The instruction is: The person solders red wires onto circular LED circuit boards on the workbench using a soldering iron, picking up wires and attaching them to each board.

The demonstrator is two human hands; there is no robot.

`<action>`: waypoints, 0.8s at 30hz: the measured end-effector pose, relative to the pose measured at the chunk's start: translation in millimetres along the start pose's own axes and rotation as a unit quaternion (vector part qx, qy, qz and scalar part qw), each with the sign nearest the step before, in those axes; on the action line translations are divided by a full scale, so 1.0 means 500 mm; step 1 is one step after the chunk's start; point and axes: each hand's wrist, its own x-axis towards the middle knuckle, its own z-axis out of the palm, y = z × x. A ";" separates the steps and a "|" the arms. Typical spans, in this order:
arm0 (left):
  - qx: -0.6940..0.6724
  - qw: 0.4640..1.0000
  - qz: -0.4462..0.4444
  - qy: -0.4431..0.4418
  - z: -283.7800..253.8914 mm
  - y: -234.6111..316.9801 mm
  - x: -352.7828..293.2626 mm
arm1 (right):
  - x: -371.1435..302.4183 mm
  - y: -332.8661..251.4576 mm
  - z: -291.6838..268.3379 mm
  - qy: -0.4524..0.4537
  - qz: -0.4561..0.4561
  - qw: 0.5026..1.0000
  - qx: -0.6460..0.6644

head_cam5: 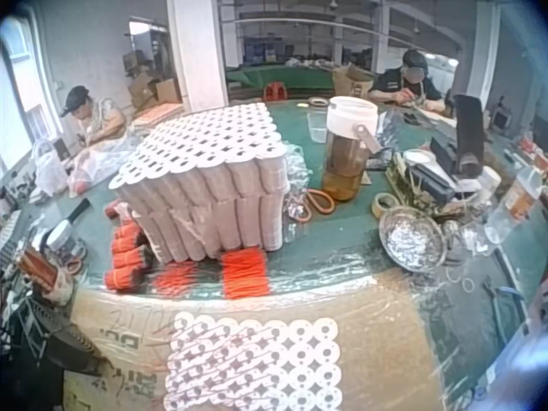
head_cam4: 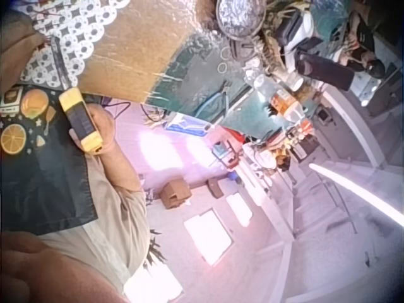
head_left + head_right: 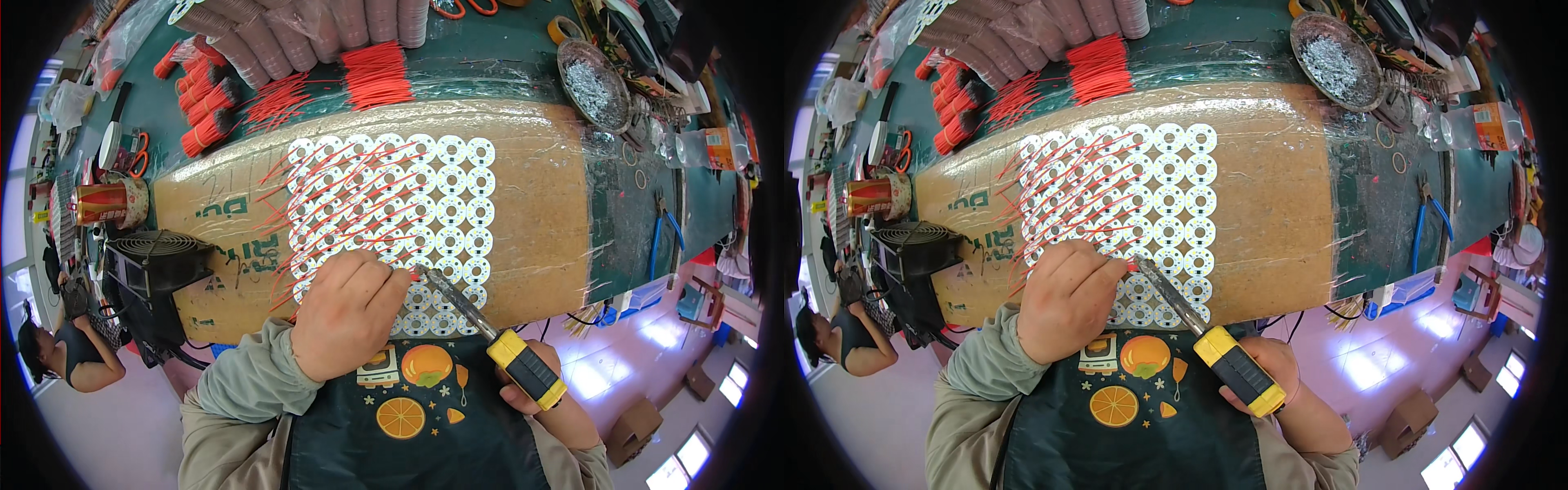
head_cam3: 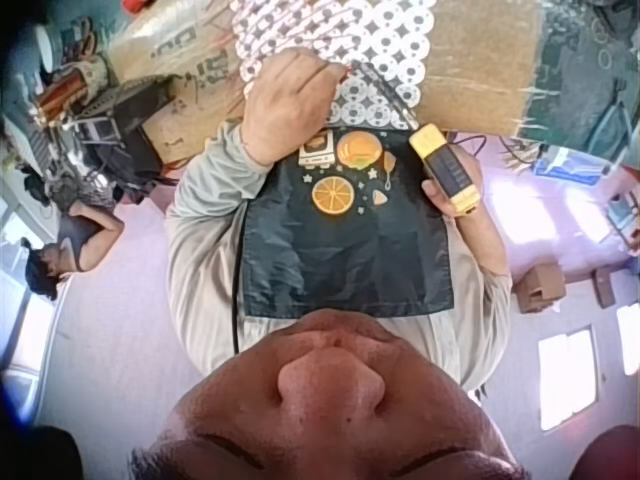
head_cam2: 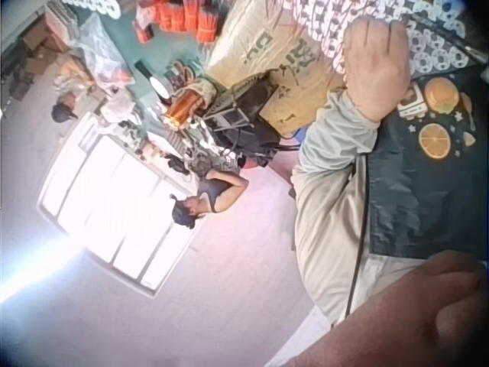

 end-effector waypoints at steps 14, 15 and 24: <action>0.010 1.000 -0.005 -0.004 -0.003 0.005 -0.002 | -0.032 0.017 -0.018 -0.018 0.002 0.998 0.057; 0.014 1.000 -0.014 0.000 -0.001 0.006 -0.001 | -0.034 0.020 -0.019 -0.017 0.002 0.998 0.059; 0.028 0.999 0.019 -0.010 -0.009 0.014 -0.007 | -0.044 0.027 -0.019 -0.027 -0.001 0.998 0.053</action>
